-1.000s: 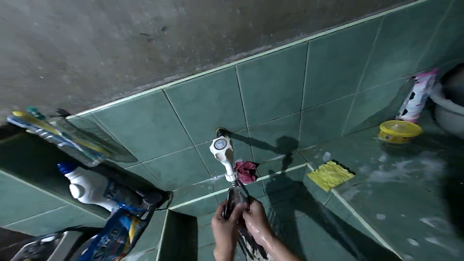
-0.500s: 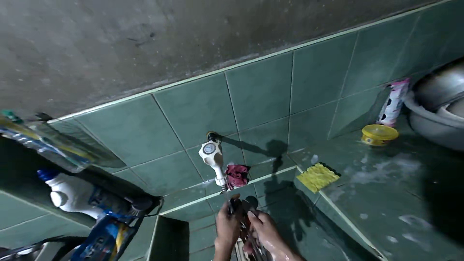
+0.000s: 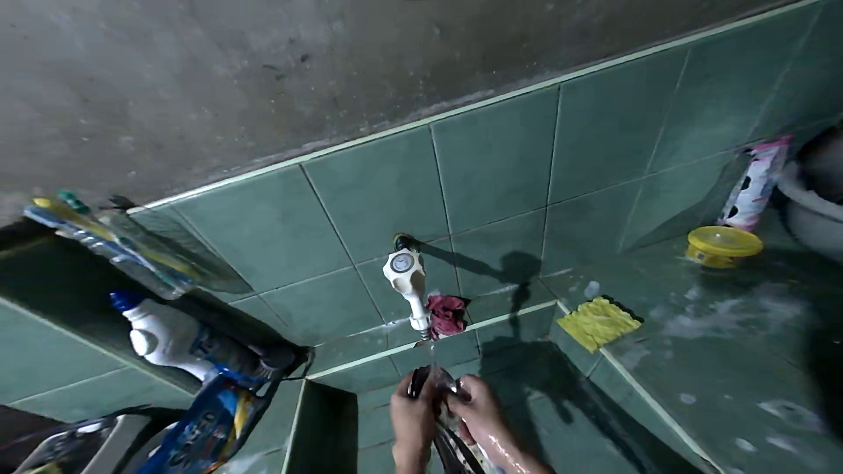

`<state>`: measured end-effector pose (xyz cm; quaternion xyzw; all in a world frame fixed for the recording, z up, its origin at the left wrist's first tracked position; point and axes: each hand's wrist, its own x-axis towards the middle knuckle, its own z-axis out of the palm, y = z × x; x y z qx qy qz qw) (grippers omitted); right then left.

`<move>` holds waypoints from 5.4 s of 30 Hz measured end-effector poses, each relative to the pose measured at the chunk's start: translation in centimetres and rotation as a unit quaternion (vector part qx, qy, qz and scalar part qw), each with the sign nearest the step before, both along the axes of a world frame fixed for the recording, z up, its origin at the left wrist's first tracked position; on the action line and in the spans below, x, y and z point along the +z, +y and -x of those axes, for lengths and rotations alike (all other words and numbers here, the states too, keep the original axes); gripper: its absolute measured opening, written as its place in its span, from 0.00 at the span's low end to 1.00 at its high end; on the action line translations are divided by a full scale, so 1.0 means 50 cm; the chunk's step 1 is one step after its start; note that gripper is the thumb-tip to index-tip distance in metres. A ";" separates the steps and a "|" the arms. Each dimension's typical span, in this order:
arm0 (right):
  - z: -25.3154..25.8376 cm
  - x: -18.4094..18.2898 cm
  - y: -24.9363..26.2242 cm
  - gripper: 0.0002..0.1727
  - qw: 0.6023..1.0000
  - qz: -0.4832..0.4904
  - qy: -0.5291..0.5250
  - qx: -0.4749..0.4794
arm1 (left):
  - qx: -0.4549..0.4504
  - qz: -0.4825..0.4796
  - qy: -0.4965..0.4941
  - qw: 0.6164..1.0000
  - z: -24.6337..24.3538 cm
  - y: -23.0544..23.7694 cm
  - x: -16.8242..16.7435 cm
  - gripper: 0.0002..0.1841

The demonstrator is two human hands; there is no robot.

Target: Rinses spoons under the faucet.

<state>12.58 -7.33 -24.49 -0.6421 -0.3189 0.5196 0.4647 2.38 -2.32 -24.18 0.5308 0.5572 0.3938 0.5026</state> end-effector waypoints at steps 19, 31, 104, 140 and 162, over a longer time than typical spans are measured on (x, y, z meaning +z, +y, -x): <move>-0.025 0.030 -0.046 0.25 0.955 0.025 -0.259 0.140 | -0.098 -0.014 -0.065 0.993 -0.027 0.013 -0.026 0.18; 0.009 0.028 -0.057 0.20 0.898 0.068 -0.409 0.146 | -0.033 -0.015 0.075 0.997 -0.020 0.021 -0.013 0.09; 0.011 -0.062 0.001 0.21 0.935 -0.070 0.346 -0.012 | -0.216 -0.151 0.472 0.841 -0.040 0.044 0.065 0.26; -0.004 0.017 0.009 0.28 0.963 -0.023 -0.218 0.155 | -0.136 0.114 0.013 0.984 -0.046 0.006 0.033 0.18; 0.083 0.433 0.108 0.18 0.628 -0.057 -0.762 0.144 | -0.395 0.146 0.468 0.777 0.044 -0.049 0.113 0.22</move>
